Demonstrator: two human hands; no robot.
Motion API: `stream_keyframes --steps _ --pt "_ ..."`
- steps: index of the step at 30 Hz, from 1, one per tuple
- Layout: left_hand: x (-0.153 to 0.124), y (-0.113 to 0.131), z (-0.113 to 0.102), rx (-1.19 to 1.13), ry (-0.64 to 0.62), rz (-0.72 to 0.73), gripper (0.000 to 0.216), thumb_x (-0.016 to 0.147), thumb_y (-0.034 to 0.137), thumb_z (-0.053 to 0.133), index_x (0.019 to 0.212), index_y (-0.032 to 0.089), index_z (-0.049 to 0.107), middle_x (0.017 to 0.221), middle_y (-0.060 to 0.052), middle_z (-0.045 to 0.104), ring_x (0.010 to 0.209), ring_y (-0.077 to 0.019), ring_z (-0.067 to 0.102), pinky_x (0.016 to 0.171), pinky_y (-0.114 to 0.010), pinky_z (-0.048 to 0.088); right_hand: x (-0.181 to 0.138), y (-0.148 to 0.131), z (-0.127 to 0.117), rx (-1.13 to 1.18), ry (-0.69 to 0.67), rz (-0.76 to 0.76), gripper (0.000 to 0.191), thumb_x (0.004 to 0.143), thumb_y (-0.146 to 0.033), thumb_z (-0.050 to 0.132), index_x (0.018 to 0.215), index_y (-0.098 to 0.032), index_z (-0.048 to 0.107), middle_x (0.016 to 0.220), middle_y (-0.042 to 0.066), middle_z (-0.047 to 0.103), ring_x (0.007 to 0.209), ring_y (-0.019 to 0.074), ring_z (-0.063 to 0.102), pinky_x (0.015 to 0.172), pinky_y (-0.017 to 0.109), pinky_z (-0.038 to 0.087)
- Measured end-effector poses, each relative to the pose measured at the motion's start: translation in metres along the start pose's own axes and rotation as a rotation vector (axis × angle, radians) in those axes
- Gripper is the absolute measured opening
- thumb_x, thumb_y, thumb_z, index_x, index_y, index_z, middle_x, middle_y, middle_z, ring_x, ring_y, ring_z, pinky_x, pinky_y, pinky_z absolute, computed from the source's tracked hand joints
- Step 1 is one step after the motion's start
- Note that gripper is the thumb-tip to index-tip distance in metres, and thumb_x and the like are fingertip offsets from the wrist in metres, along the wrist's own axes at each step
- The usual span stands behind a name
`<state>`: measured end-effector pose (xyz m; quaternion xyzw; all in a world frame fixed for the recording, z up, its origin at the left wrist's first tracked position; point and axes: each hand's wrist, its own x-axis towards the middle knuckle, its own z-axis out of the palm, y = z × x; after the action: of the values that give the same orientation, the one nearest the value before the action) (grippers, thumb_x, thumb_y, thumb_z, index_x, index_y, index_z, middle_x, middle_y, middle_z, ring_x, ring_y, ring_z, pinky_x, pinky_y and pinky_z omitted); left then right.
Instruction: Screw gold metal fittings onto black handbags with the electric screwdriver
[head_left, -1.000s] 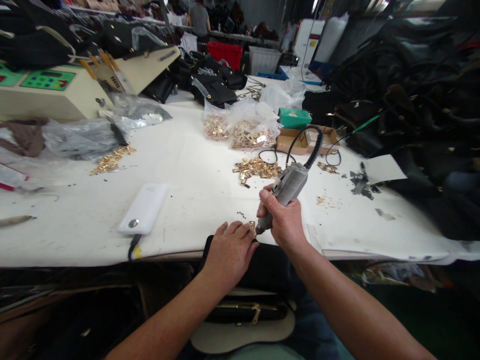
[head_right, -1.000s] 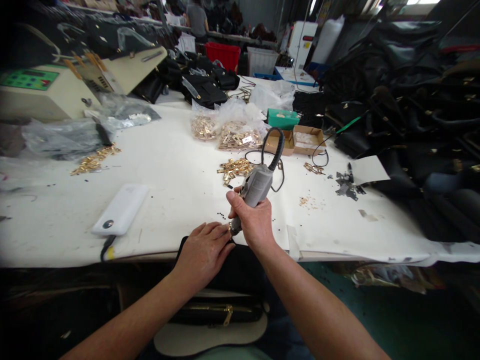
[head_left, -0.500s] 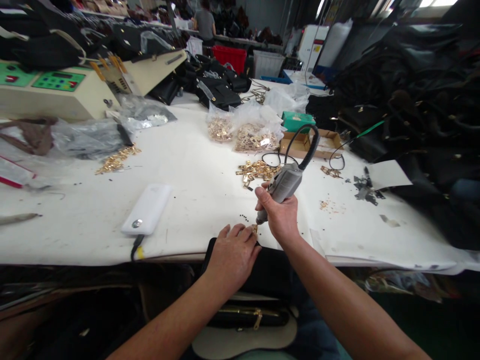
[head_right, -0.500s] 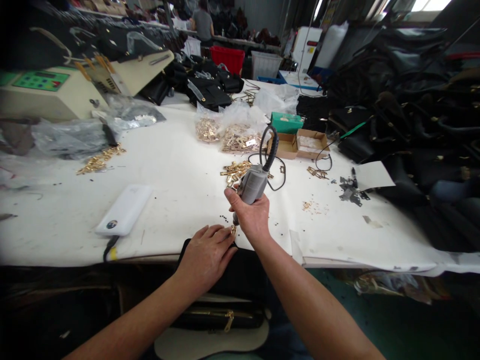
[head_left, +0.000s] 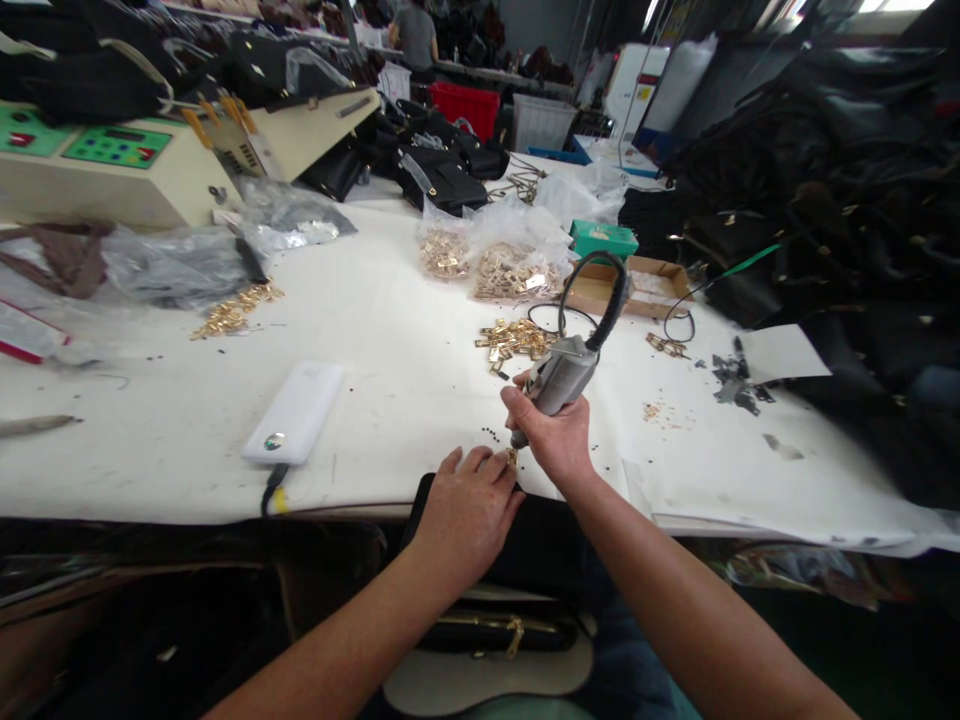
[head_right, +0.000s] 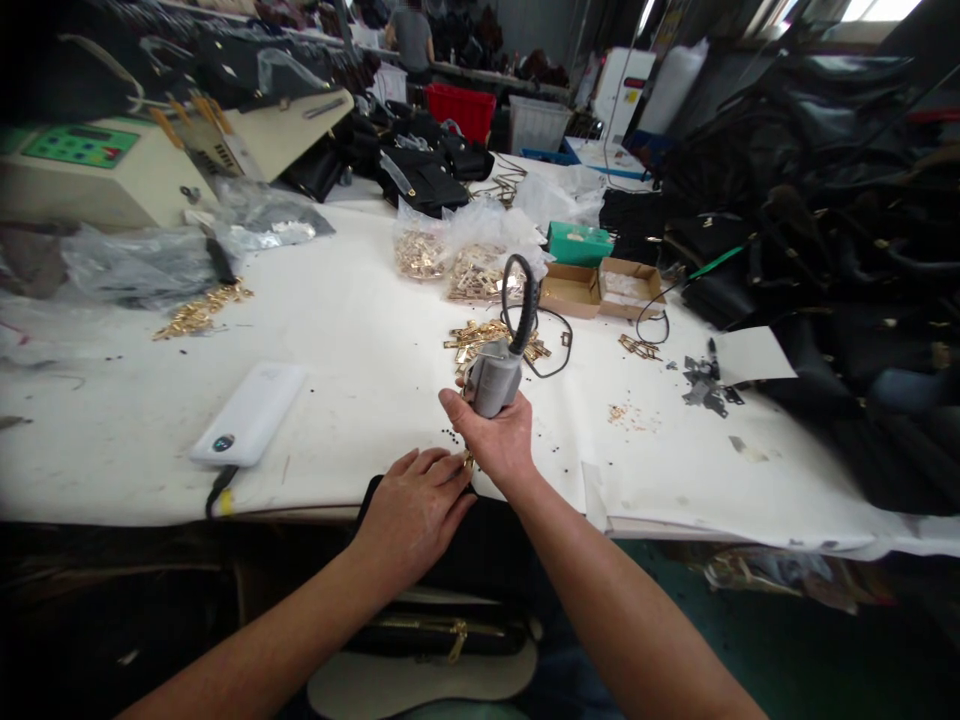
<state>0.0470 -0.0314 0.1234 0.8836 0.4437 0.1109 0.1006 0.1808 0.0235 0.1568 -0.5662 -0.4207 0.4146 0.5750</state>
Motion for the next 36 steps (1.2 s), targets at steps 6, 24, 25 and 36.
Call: stream_keyframes --steps 6,24,25,36 --pt "0.000 0.000 0.002 0.005 -0.008 -0.005 0.023 0.098 0.030 0.057 0.115 0.019 0.069 0.122 -0.007 0.070 0.117 -0.0290 0.058 0.100 -0.050 0.047 0.000 0.005 -0.002 -0.091 -0.016 -0.041 0.020 0.074 -0.035 0.075 0.075 -0.016 0.067 0.057 0.000 0.064 0.048 0.0144 0.058 0.050 0.026 0.051" --pt "0.000 -0.002 -0.001 -0.068 0.028 -0.025 0.022 0.096 0.030 0.062 0.116 0.023 0.069 0.122 -0.004 0.072 0.118 -0.0269 0.059 0.101 -0.049 0.046 0.009 0.011 -0.008 -0.020 -0.141 -0.085 0.035 0.078 -0.049 0.076 0.072 -0.017 0.063 0.053 0.000 0.061 0.046 0.0132 0.054 0.046 0.025 0.047" --pt "0.000 -0.003 -0.001 -0.079 0.035 -0.031 0.023 0.096 0.031 0.063 0.116 0.024 0.069 0.122 -0.004 0.072 0.118 -0.0268 0.059 0.101 -0.049 0.045 0.009 0.011 -0.009 -0.012 -0.151 -0.089 0.037 0.077 -0.050 0.078 0.072 -0.017 0.063 0.054 0.000 0.061 0.047 0.0131 0.054 0.047 0.025 0.047" --pt "0.000 -0.005 0.002 -0.104 0.054 -0.041 0.026 0.094 0.035 0.068 0.119 0.027 0.068 0.119 -0.002 0.073 0.115 -0.0261 0.059 0.095 -0.047 0.043 -0.002 -0.001 -0.014 0.124 -0.077 -0.101 0.041 0.074 -0.055 0.080 0.081 -0.017 0.066 0.055 0.000 0.062 0.047 0.0147 0.057 0.046 0.026 0.049"
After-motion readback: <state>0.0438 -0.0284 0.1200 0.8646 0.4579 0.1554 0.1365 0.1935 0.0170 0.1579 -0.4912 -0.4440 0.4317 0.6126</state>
